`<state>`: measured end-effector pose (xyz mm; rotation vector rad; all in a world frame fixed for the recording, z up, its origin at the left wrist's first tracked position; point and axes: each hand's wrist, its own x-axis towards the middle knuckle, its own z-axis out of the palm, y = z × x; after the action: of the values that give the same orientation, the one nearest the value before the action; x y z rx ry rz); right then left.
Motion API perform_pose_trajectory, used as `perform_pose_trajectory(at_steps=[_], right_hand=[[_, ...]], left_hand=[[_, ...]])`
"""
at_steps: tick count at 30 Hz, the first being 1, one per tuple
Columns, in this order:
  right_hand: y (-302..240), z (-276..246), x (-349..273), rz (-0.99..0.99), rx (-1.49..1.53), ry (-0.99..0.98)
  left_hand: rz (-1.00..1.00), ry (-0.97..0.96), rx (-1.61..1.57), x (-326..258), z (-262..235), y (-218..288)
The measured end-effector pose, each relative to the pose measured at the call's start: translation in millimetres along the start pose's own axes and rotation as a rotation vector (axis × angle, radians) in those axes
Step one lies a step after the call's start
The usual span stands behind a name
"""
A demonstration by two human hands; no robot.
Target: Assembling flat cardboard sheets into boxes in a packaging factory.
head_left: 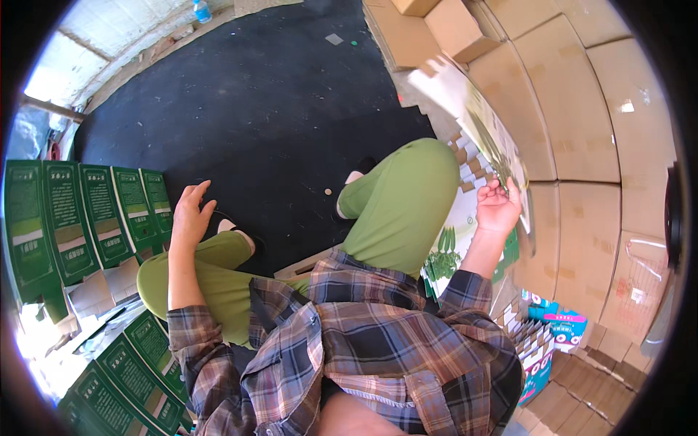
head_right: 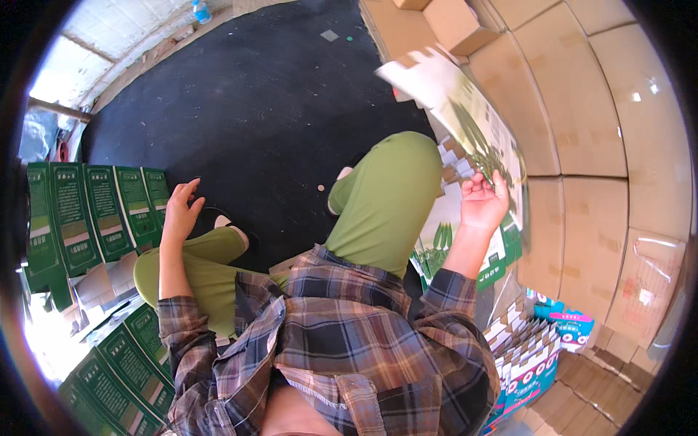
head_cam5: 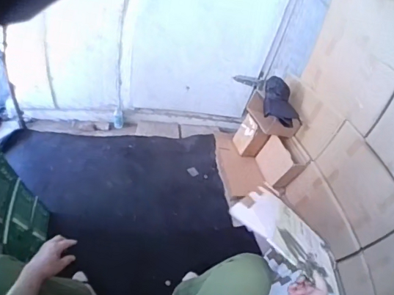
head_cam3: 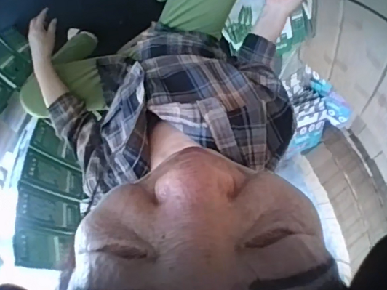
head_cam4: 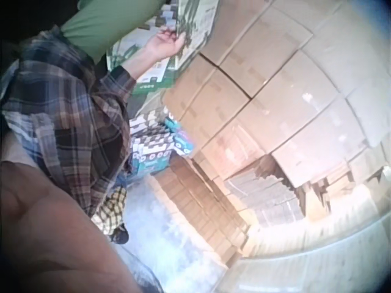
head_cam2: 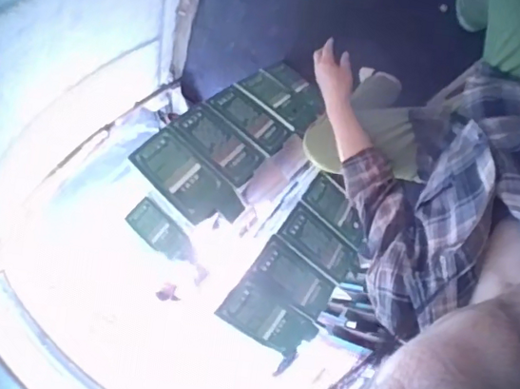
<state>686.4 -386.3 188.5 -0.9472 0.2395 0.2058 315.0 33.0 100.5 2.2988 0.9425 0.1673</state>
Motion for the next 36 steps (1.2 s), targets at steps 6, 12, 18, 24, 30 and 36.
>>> perform_pose_trajectory(at_steps=[6, 12, 18, 24, 30, 36], right_hand=[[4.3, 79.8, -6.6, 0.198, -0.317, -0.371], [62.0, 178.4, -20.0, 0.5, -0.347, -0.446], [126.9, 186.6, 44.9, 0.664, -0.509, -0.581], [152.0, 180.8, 70.5, 0.55, -1.016, -0.537], [163.0, 181.3, 31.7, 0.02, -1.162, -0.686], [171.9, 190.9, 11.3, -0.097, -1.013, -0.744]], left_hand=[[0.013, 0.155, 0.061, 2.1, -5.8, 6.2], [0.004, 0.44, 0.203, -1.3, -23.3, -0.9], [0.148, 0.575, 0.097, -4.9, -59.3, -18.0], [0.174, 0.613, 0.208, -11.1, -76.6, 21.3], [0.267, 0.506, 0.374, 0.9, -57.3, 38.4], [0.318, 0.512, 0.404, 1.2, -53.9, 57.1]])
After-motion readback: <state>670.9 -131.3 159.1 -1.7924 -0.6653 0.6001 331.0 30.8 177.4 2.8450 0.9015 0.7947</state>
